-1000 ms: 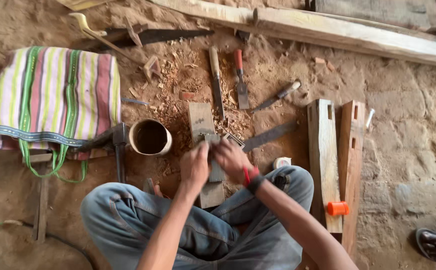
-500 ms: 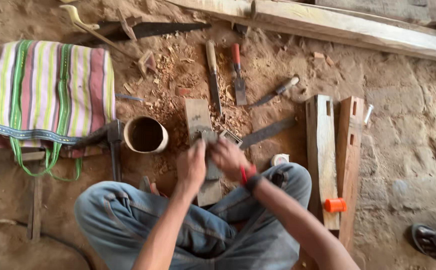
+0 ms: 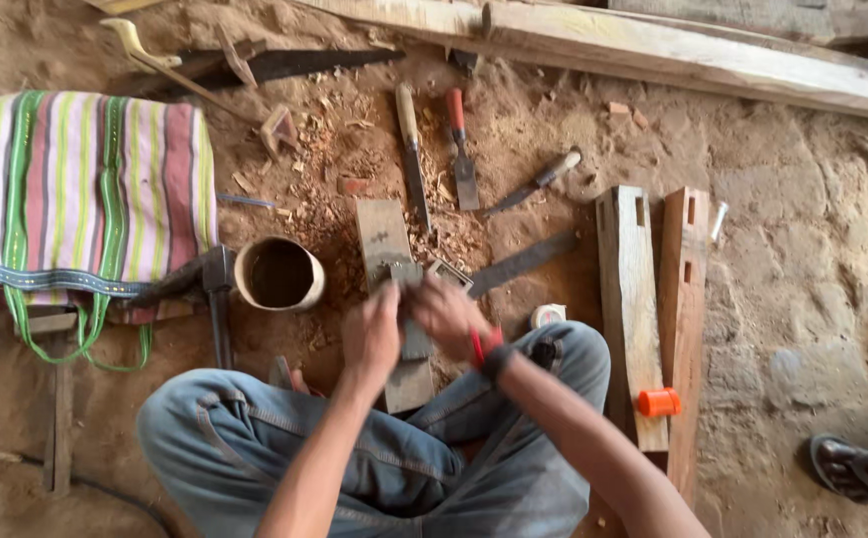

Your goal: The person sits on the ground and sharpens a small metal plane blade on a sharpening stone. They repeatedly rub the blade against the stone, occasionally dipping it into a container of liquid, and inspect the edge between strokes.

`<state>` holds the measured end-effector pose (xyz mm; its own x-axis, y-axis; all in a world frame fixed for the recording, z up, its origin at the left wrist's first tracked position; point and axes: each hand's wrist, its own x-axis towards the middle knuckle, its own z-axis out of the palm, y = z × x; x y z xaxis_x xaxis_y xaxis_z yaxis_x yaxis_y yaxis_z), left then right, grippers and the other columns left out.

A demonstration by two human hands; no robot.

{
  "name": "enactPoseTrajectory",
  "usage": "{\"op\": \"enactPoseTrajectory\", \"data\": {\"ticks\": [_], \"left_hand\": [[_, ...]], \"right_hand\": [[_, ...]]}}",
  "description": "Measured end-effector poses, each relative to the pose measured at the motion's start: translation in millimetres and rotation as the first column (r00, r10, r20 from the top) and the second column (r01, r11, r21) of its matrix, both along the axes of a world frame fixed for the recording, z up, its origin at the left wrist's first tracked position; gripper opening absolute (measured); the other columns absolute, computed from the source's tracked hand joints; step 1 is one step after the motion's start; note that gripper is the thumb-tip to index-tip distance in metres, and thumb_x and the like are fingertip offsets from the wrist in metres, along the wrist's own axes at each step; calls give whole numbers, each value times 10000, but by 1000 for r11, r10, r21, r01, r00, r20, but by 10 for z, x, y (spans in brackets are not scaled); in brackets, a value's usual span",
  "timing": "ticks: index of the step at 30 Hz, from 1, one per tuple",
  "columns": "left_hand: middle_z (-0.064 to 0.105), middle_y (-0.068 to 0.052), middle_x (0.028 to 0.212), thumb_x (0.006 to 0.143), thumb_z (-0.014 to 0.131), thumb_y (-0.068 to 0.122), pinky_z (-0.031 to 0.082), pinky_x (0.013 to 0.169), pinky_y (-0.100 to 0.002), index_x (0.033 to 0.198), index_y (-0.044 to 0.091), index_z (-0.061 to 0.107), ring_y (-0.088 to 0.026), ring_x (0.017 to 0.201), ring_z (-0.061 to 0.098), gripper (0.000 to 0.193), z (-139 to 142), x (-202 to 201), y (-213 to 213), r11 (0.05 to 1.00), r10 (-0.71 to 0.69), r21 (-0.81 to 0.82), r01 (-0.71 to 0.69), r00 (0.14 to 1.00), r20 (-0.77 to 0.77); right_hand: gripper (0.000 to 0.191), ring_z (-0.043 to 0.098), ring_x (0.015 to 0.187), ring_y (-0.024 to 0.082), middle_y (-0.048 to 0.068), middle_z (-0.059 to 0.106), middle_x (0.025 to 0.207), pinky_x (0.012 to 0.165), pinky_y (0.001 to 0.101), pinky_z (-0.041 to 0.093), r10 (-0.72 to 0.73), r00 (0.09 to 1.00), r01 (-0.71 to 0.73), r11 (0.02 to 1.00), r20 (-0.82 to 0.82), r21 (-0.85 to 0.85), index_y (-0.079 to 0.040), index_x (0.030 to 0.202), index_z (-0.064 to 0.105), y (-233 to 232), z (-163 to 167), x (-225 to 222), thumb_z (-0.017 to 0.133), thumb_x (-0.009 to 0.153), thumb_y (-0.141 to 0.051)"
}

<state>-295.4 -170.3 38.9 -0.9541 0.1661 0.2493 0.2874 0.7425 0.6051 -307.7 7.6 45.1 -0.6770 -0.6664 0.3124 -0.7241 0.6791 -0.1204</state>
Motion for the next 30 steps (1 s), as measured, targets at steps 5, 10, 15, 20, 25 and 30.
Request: {"op": "enactPoseTrajectory", "data": {"ticks": [5, 10, 15, 20, 25, 30], "left_hand": [[771, -131, 1132, 857, 652, 37, 613, 651, -447, 1181, 64, 648, -332, 773, 762, 325, -56, 718, -142, 999, -30, 44, 30, 999, 22], [740, -158, 1194, 749, 698, 15, 593, 692, -489, 1259, 48, 642, -385, 847, 735, 514, -70, 4, -35, 999, -1, -43, 3, 999, 36], [744, -199, 1074, 793, 686, -2, 591, 672, -499, 1281, 64, 632, -397, 826, 732, 495, -22, 4, -19, 998, 28, -61, -24, 997, 71], [761, -185, 987, 809, 674, 73, 599, 657, -518, 1265, 93, 620, -391, 766, 743, 459, -8, 656, -131, 1000, -8, 26, 7, 999, 36], [756, -188, 1022, 908, 604, 21, 574, 677, -512, 1333, 63, 619, -389, 812, 733, 426, -118, 70, -18, 998, 36, -58, -37, 999, -22], [765, -149, 1052, 880, 597, 40, 594, 688, -490, 1236, 102, 670, -374, 834, 737, 369, -123, -183, 58, 996, 92, -11, -92, 995, 26]], "right_hand": [[383, 612, 1103, 297, 145, 674, 1211, 912, 427, 541, 0, 997, 4, 998, 71, -64, 26, 1195, 689, -41, -8, 682, 633, 847, -124], [352, 615, 1082, 312, 132, 688, 1232, 904, 421, 522, -45, 998, 52, 988, 50, -146, -13, 1172, 692, -50, 16, -13, 618, 841, -108], [323, 608, 1037, 316, 133, 680, 1112, 927, 425, 518, -91, 988, 69, 982, 121, 175, -13, 1177, 677, -80, 53, -55, 600, 879, -112], [433, 597, 968, 279, 133, 697, 1149, 859, 425, 531, 36, 999, -35, 991, 3, -129, 38, 1225, 681, -27, -26, 634, 617, 840, -149], [218, 621, 993, 300, 99, 689, 1070, 919, 452, 529, 15, 995, -10, 999, 97, -49, -55, 1041, 684, -9, -211, -49, 643, 851, -154], [400, 620, 1064, 317, 111, 680, 1162, 904, 420, 541, 33, 999, -34, 999, -37, -38, 2, 1190, 691, 45, -62, -302, 628, 827, -153]]}}
